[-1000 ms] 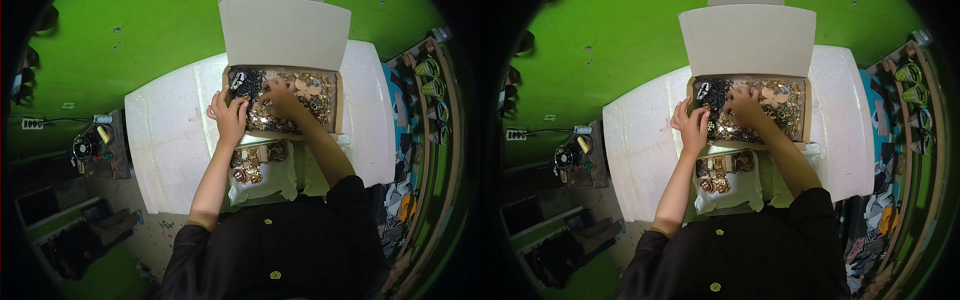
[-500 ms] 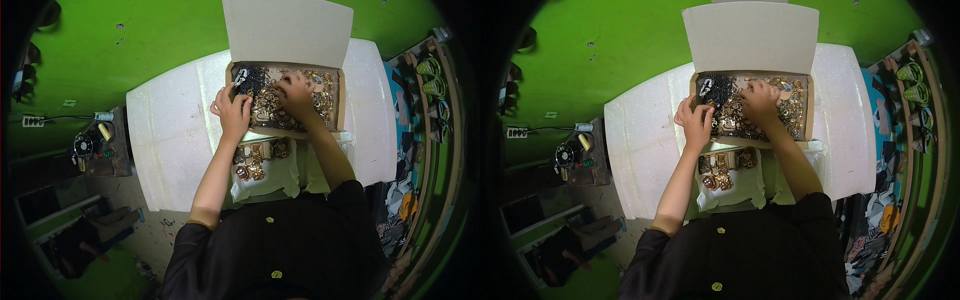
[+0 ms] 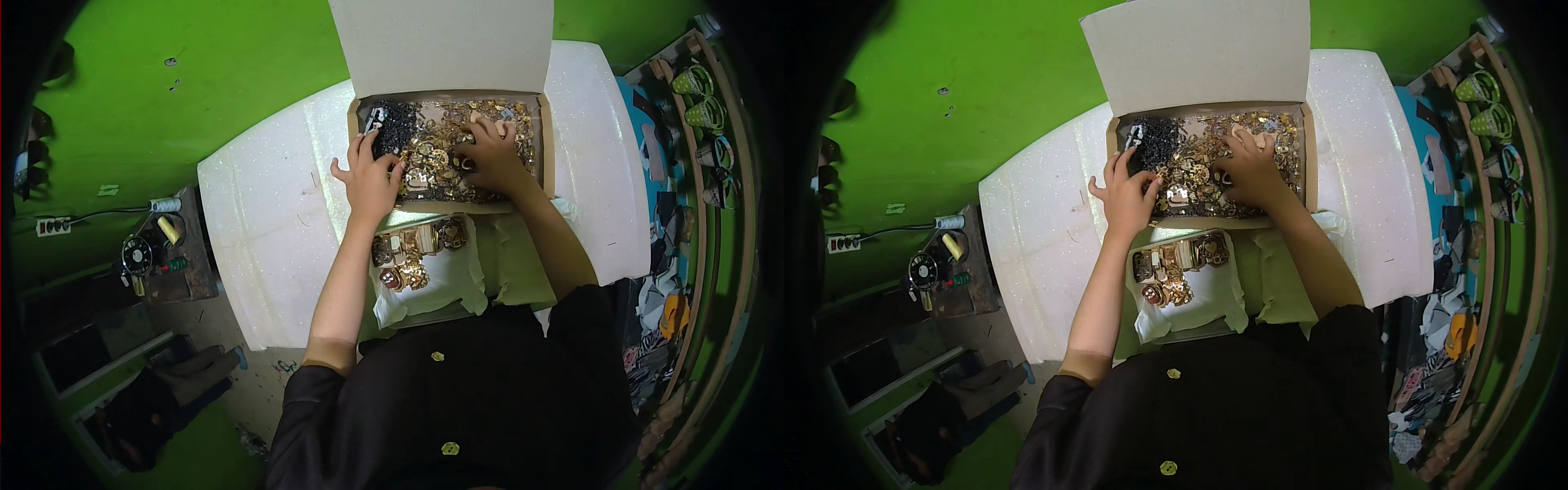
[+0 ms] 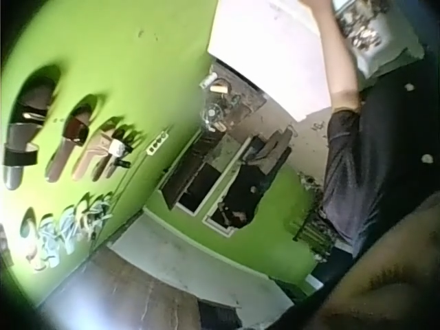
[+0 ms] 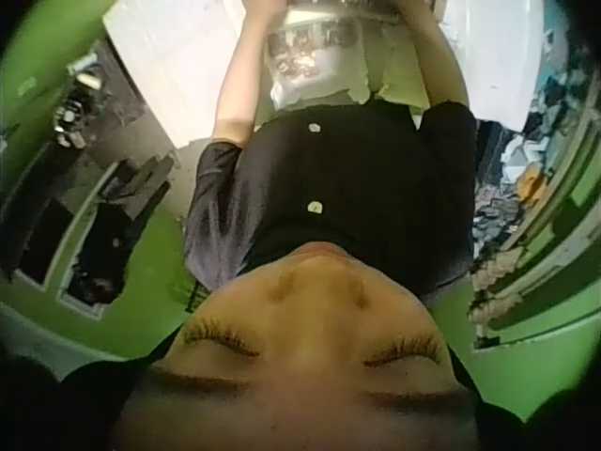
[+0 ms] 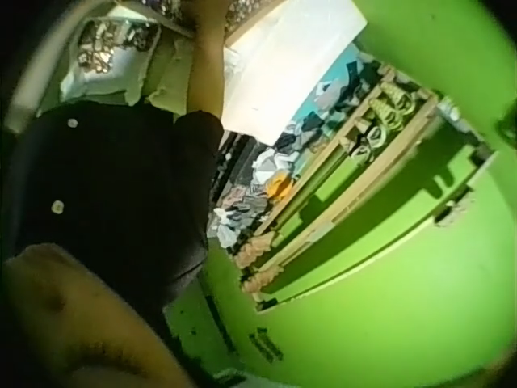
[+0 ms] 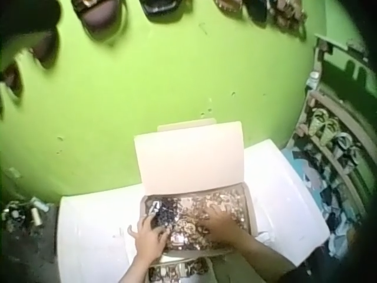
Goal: Sorting and inspecting various metal shoe accessories and components from a box.
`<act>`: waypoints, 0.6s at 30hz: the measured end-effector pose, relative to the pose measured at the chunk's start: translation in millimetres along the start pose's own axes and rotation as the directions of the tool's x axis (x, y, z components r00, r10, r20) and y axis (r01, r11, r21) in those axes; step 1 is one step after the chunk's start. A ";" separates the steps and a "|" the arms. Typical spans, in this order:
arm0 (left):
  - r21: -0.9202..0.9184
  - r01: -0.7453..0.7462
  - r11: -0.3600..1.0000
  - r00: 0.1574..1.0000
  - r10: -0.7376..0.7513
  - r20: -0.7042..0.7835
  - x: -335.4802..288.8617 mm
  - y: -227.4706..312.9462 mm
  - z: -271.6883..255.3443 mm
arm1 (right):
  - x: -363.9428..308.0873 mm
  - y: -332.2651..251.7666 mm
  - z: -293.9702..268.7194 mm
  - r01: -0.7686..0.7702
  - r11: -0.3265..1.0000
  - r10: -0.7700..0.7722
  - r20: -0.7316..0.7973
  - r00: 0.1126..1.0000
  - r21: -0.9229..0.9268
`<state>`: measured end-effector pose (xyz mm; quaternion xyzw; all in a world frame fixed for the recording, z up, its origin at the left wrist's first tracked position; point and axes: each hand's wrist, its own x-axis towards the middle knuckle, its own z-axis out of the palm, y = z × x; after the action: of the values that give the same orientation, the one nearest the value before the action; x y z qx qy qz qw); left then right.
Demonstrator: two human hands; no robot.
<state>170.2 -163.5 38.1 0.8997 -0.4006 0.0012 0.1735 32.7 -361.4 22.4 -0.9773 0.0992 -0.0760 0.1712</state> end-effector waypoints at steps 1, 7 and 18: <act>0.000 -0.003 1.000 1.000 0.003 0.003 0.2 0.0 0.5 | 1.3 2.0 2.2 -0.004 1.000 0.004 0.000 1.000 0.001; -0.005 0.025 1.000 1.000 -0.025 -0.010 0.3 0.9 1.3 | 9.7 8.4 -0.2 -0.133 0.990 0.120 -0.244 0.962 -0.037; -0.005 0.039 0.999 0.999 -0.039 -0.013 -0.2 1.7 0.2 | -11.6 9.7 -42.8 -0.067 0.996 0.048 0.288 0.957 0.055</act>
<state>168.9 -164.5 38.3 0.9068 -0.3821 0.0027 0.1781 12.1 -381.4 57.5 -0.9687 0.0993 0.0679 0.2172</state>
